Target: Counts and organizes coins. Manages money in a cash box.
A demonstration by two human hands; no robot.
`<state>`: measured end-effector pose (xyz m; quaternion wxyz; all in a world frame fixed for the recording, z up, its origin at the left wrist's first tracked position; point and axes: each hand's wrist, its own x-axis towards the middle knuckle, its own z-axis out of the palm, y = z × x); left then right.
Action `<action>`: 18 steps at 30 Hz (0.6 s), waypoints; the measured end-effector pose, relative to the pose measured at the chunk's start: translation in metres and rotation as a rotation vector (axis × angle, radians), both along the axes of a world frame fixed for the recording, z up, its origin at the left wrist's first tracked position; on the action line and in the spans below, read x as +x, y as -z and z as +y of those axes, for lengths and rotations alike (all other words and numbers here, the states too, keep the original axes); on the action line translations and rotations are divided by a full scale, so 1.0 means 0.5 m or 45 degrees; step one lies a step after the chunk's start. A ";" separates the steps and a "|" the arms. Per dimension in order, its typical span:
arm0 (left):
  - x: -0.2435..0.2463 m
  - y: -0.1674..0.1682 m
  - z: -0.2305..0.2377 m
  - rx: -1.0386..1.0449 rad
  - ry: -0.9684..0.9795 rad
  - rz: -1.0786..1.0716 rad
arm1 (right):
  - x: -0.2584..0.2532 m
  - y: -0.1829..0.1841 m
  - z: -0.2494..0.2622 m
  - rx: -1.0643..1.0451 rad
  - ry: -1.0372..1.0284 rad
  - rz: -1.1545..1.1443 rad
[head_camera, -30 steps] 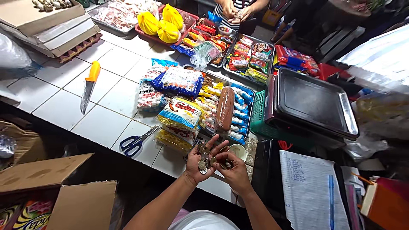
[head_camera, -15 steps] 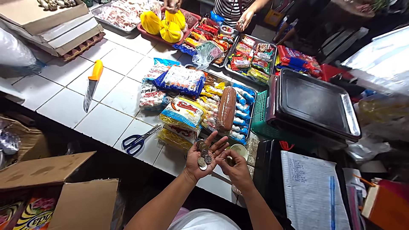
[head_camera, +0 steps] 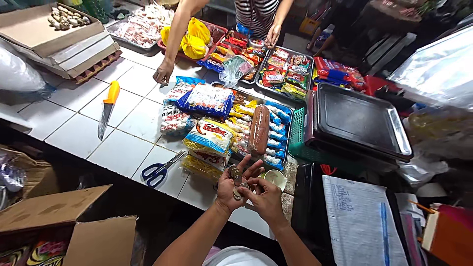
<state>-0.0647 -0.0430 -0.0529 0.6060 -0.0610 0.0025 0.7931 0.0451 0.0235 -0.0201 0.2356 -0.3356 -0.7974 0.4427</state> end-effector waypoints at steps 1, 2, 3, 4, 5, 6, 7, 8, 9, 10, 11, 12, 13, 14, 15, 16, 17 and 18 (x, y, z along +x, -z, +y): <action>-0.001 -0.001 0.001 -0.003 0.004 -0.022 | 0.002 0.000 0.005 -0.050 -0.006 -0.003; 0.000 0.000 0.002 0.001 0.012 -0.026 | 0.004 0.001 0.008 -0.084 -0.020 -0.012; 0.001 0.001 0.003 0.008 0.018 -0.020 | 0.006 0.002 0.009 -0.102 -0.037 -0.022; 0.002 0.002 0.005 0.006 0.022 -0.003 | 0.007 0.002 0.009 -0.113 -0.052 -0.032; 0.003 0.005 0.006 0.008 0.020 0.016 | 0.008 0.001 0.008 -0.126 -0.067 -0.042; 0.003 0.006 0.007 0.005 0.017 0.027 | 0.009 0.000 0.007 -0.127 -0.078 -0.043; 0.004 0.007 0.008 0.012 0.009 0.026 | 0.010 0.001 0.006 -0.103 -0.087 -0.036; 0.004 0.008 0.008 0.017 0.005 0.027 | 0.011 0.002 0.004 -0.064 -0.091 -0.024; 0.004 0.008 0.007 0.026 0.012 0.030 | 0.013 0.003 0.002 -0.013 -0.093 -0.013; 0.003 0.007 0.007 0.033 0.016 0.033 | 0.013 0.004 0.001 0.041 -0.094 -0.006; 0.003 0.007 0.006 0.042 0.016 0.027 | 0.013 0.004 0.000 0.096 -0.090 -0.008; 0.004 0.006 0.006 0.043 0.016 0.013 | 0.013 0.003 0.001 0.129 -0.088 -0.003; 0.005 0.007 0.007 0.049 0.020 0.000 | 0.014 0.002 0.003 0.130 -0.091 0.001; 0.006 0.006 0.007 0.051 0.023 -0.006 | 0.014 0.002 0.005 0.097 -0.096 0.008; 0.008 0.006 0.007 0.046 0.020 -0.016 | 0.015 0.004 0.008 0.057 -0.101 0.019; 0.009 0.006 0.007 0.034 0.011 -0.014 | 0.016 0.007 0.009 0.035 -0.112 0.034; 0.009 0.007 0.007 0.023 -0.001 -0.005 | 0.018 0.009 0.009 0.035 -0.131 0.039; 0.010 0.007 0.007 0.016 -0.012 0.000 | 0.020 0.010 0.009 0.059 -0.155 0.034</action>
